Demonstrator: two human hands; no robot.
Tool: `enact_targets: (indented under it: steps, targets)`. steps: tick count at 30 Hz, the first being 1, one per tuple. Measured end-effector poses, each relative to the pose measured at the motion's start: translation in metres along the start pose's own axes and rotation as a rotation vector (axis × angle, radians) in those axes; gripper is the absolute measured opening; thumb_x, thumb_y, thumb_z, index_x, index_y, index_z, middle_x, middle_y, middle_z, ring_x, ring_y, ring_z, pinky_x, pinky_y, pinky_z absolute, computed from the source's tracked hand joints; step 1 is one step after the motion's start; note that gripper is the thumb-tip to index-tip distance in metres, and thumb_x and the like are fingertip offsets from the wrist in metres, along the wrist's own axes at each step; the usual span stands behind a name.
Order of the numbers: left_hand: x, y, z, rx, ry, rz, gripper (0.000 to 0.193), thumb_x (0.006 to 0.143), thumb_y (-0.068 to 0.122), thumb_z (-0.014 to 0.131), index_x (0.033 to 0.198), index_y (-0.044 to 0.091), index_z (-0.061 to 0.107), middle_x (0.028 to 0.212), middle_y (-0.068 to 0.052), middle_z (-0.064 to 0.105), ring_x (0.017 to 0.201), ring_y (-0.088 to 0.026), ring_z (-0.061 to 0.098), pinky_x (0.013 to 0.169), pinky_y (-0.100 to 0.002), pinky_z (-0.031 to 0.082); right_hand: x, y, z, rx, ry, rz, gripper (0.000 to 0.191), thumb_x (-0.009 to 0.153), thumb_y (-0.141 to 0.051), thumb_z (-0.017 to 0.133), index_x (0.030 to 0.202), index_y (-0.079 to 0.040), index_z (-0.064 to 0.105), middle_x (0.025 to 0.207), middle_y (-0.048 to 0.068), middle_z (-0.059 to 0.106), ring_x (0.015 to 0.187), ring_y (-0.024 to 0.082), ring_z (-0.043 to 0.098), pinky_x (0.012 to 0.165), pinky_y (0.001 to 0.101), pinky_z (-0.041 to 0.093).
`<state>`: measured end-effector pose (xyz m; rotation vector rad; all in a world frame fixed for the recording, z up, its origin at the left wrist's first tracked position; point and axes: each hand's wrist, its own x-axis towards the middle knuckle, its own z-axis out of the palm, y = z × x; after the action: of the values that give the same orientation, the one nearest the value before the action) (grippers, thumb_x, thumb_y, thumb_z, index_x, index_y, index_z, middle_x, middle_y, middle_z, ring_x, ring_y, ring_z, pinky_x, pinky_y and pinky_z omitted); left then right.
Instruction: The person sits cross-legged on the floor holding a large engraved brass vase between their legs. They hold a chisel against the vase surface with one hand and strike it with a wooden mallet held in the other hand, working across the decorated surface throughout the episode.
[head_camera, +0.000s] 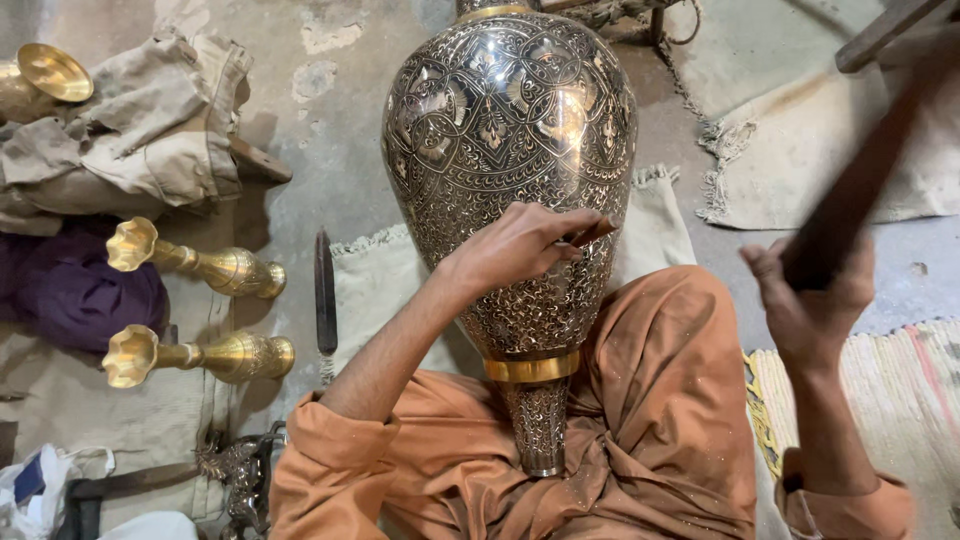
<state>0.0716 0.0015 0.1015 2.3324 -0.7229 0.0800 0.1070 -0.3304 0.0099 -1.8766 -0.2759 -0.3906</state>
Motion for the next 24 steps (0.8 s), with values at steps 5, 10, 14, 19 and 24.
enact_targets:
  steps: [5, 10, 14, 19, 24]
  targets:
    - [0.001, -0.004, 0.002, 0.033, -0.134, -0.211, 0.047, 0.092, 0.011, 0.071, 0.138, 0.022, 0.061, 0.09, -0.008, 0.078, 0.069, -0.026, 0.074, 0.069, -0.041, 0.061, 0.004, -0.014, 0.008, -0.279, -0.195, -0.297, 0.058, 0.089, -0.003, 0.086, 0.137, -0.01, 0.054, 0.096, 0.013, 0.071, 0.081, 0.025, 0.07, 0.072, 0.0366, 0.056]
    - [-0.001, -0.004, 0.003, 0.007, -0.038, -0.08, 0.051, 0.09, 0.009, 0.074, 0.138, 0.019, 0.061, 0.09, -0.012, 0.077, 0.074, -0.026, 0.074, 0.073, -0.044, 0.059, -0.002, -0.022, 0.01, 0.138, -0.056, -0.059, 0.066, 0.097, -0.002, 0.087, 0.147, -0.002, 0.044, 0.1, 0.01, 0.068, 0.088, 0.019, 0.066, 0.084, 0.036, 0.058]
    - [0.0, -0.003, 0.003, 0.017, -0.122, -0.167, 0.045, 0.093, 0.009, 0.071, 0.136, 0.022, 0.062, 0.095, -0.008, 0.078, 0.069, -0.024, 0.076, 0.07, -0.04, 0.062, -0.008, -0.01, 0.017, -0.225, -0.153, -0.262, 0.064, 0.088, -0.001, 0.085, 0.141, -0.009, 0.051, 0.093, 0.013, 0.07, 0.084, 0.027, 0.069, 0.078, 0.0402, 0.058]
    - [0.0, -0.001, 0.001, 0.009, -0.061, -0.081, 0.048, 0.09, 0.009, 0.073, 0.135, 0.019, 0.061, 0.09, -0.012, 0.078, 0.077, -0.027, 0.075, 0.074, -0.043, 0.06, -0.016, 0.002, 0.024, 0.208, -0.07, 0.021, 0.057, 0.102, 0.001, 0.081, 0.146, 0.001, 0.045, 0.1, 0.008, 0.064, 0.09, 0.017, 0.067, 0.083, 0.0325, 0.058]
    - [0.002, 0.0, -0.001, 0.075, -0.02, 0.001, 0.047, 0.089, 0.011, 0.075, 0.133, 0.017, 0.062, 0.092, -0.013, 0.077, 0.077, -0.028, 0.074, 0.073, -0.045, 0.059, -0.026, -0.003, 0.033, -0.473, -0.119, -0.208, 0.07, 0.081, -0.008, 0.093, 0.14, -0.001, 0.055, 0.092, 0.017, 0.068, 0.083, 0.028, 0.069, 0.072, 0.0396, 0.055]
